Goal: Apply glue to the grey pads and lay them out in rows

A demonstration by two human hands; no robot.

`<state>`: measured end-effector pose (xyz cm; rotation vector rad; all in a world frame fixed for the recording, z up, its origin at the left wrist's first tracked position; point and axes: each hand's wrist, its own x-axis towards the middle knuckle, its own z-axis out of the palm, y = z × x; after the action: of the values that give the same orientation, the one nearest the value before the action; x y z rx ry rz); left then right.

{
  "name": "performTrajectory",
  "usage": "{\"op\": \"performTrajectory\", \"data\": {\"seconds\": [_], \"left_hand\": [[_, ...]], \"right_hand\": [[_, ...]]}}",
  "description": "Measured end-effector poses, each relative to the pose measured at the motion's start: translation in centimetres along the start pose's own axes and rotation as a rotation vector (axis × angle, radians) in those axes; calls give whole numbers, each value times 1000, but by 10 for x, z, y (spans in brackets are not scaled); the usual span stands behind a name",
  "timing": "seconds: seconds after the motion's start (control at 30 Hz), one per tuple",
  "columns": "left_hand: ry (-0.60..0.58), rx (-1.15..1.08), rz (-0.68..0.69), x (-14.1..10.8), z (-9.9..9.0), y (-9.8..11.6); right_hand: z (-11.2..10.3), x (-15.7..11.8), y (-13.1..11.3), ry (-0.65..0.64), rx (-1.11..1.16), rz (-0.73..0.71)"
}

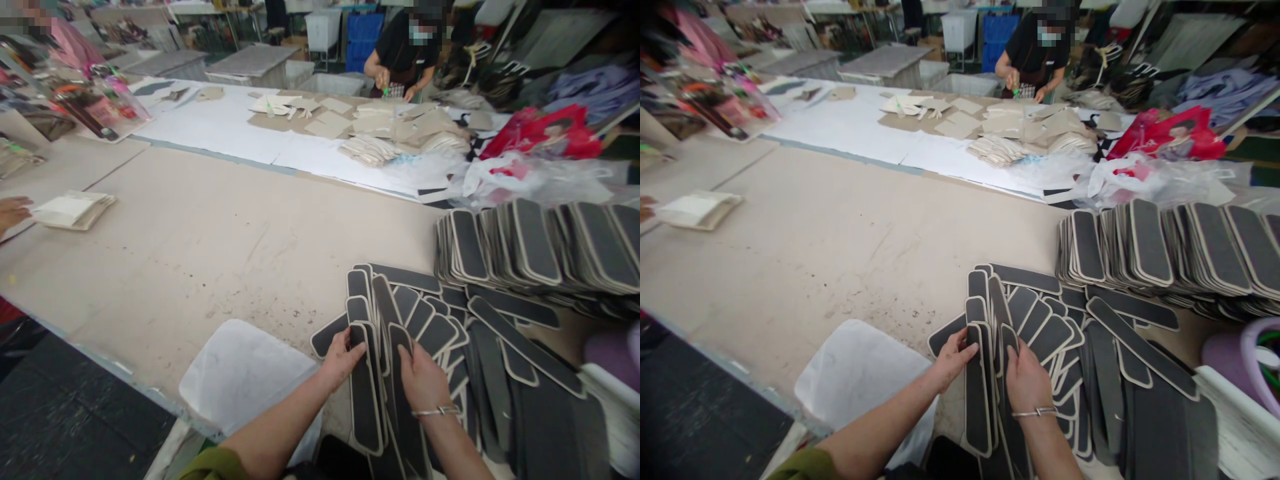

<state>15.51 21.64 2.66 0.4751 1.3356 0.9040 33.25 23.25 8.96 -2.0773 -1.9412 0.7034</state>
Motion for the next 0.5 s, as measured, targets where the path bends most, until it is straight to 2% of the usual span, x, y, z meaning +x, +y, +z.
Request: {"op": "performTrajectory", "data": {"seconds": [0.1,0.17,0.27,0.4,0.5], "left_hand": [[28,19,-122,0,-1,1],[42,-11,-160,-1,-2,3],[39,-59,-158,-4,-2,7],[15,-73,-135,-5,-3,4],[53,-34,-51,-3,-1,-5]], "right_hand": [[-20,-4,4,48,84,55],[-18,-9,1,8,186,48],[10,-14,-6,-56,232,8],[55,-14,-9,-1,142,29],[70,-8,-7,-4,62,39]]}}
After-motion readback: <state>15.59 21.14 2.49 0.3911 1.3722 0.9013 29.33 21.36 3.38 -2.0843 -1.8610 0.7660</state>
